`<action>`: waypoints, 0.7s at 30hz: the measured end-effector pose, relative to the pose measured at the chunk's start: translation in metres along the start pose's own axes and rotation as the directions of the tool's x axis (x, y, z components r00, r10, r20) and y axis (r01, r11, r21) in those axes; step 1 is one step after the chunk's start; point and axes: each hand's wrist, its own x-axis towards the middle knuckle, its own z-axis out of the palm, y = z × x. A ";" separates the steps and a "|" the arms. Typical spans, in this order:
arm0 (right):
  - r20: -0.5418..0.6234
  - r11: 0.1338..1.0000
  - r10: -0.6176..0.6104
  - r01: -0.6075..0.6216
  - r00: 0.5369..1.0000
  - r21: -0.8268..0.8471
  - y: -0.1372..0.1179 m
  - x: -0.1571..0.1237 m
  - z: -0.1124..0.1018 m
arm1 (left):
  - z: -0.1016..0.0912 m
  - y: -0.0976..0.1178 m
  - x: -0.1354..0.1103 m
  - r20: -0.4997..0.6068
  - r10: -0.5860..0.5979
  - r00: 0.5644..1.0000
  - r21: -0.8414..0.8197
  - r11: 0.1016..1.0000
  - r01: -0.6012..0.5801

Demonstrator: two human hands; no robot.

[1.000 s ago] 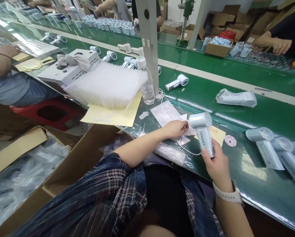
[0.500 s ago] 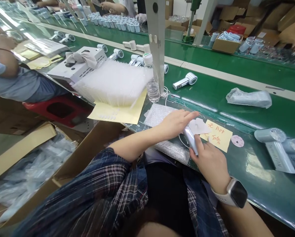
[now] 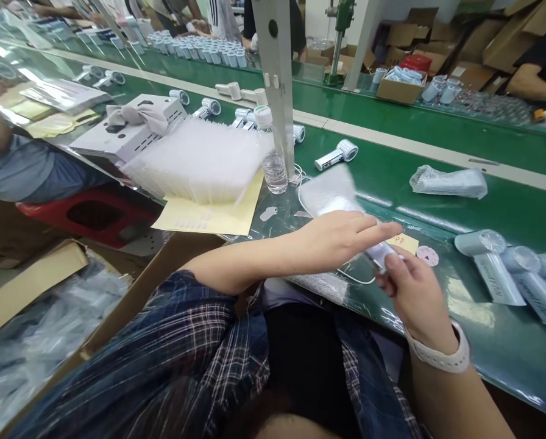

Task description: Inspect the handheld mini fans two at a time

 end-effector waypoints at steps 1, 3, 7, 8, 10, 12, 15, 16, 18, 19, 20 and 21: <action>0.160 0.992 0.005 -0.025 0.987 0.123 -0.007 -0.004 0.003 | -0.006 0.005 0.000 -0.081 -0.014 0.997 -0.127 0.992 0.004; 0.368 0.990 -0.036 -0.017 0.929 0.141 -0.021 -0.012 0.013 | -0.016 0.012 -0.001 -0.252 -0.078 0.965 -0.377 0.926 -0.024; 0.112 0.972 -0.232 0.235 0.966 -0.017 -0.038 0.004 0.012 | -0.025 -0.008 -0.015 -0.448 -0.206 0.870 -0.474 0.880 -0.035; -0.028 0.951 -0.307 0.305 0.951 -0.056 -0.041 0.017 0.003 | -0.025 -0.020 -0.024 -0.498 -0.240 0.834 -0.413 0.910 0.015; -0.234 0.894 -0.427 0.369 0.873 -0.254 -0.046 0.052 -0.026 | -0.026 -0.052 -0.051 -0.624 -0.312 0.717 -0.243 0.949 0.202; -0.297 0.754 -0.510 0.253 0.808 -0.606 -0.050 0.096 -0.060 | -0.026 -0.085 -0.086 -0.730 -0.373 0.572 -0.080 0.878 0.471; -0.196 0.456 -0.371 -0.006 0.908 -0.890 -0.044 0.165 -0.092 | -0.016 -0.119 -0.136 -0.741 -0.490 0.460 0.051 0.641 0.766; -0.178 0.409 -0.328 -0.030 0.928 -0.912 -0.038 0.185 -0.093 | -0.010 -0.126 -0.149 -0.716 -0.527 0.458 0.083 0.587 0.805; -0.142 0.345 -0.223 -0.058 0.964 -0.937 -0.019 0.214 -0.085 | 0.003 -0.131 -0.168 -0.668 -0.567 0.482 0.126 0.552 0.824; -0.119 0.315 -0.153 -0.066 0.981 -0.947 -0.008 0.222 -0.077 | 0.008 -0.132 -0.174 -0.657 -0.565 0.499 0.138 0.561 0.816; -0.109 0.283 -0.085 -0.081 0.990 -0.956 0.003 0.228 -0.067 | 0.011 -0.133 -0.180 -0.656 -0.548 0.519 0.149 0.580 0.801; -0.097 0.254 -0.022 -0.088 0.995 -0.963 0.013 0.231 -0.056 | 0.012 -0.132 -0.184 -0.661 -0.519 0.542 0.165 0.604 0.780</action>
